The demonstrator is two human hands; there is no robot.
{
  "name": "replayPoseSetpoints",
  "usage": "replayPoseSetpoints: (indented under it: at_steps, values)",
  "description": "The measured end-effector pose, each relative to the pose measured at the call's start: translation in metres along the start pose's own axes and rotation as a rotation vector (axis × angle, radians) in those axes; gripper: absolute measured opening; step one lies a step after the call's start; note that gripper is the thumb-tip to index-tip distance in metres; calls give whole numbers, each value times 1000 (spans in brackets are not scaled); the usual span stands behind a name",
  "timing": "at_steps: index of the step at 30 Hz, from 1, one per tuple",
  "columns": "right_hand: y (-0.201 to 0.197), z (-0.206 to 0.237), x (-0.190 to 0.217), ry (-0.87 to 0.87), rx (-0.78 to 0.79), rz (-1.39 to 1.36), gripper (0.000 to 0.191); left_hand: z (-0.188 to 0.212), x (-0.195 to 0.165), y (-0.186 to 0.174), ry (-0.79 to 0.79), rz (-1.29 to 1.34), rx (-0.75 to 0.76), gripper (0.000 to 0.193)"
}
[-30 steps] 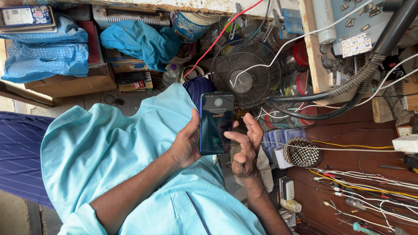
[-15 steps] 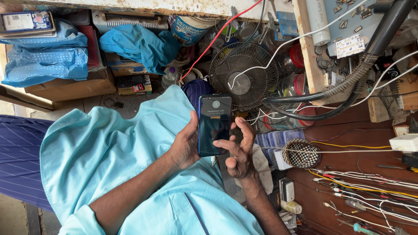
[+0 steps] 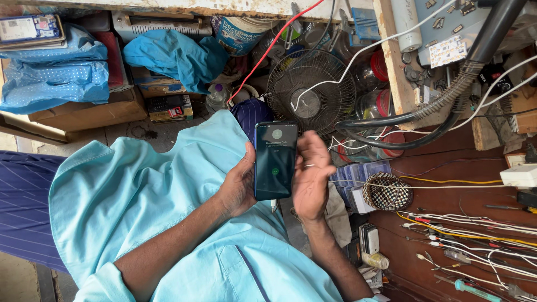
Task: The person sits on the floor holding a phone motherboard, attaches a ring/lens part to it, then connects multimeter probes to the board and touches the probes to various points on the circuit board to test it. They then set the board on the workbench, pick up a phone, and reach for items on the cluttered bench.
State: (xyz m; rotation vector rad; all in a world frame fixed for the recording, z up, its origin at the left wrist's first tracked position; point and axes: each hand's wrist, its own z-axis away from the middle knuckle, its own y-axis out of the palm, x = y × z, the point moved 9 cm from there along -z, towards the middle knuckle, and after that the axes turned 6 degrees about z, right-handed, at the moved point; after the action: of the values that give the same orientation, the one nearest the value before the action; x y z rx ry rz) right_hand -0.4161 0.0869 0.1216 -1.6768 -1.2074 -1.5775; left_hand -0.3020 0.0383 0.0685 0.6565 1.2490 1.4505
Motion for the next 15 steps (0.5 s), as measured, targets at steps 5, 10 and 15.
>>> replayPoseSetpoints:
  at_steps: [5,10,15]
  values:
    - [9,21,-45,443,32,-672,60,-4,6,-8,-29,-34,-57,84]
    - [19,42,-62,619,78,-872,49,-5,8,4,-37,-41,8,86]
    - [13,45,-64,655,56,-825,51,-6,8,13,-68,-79,9,86]
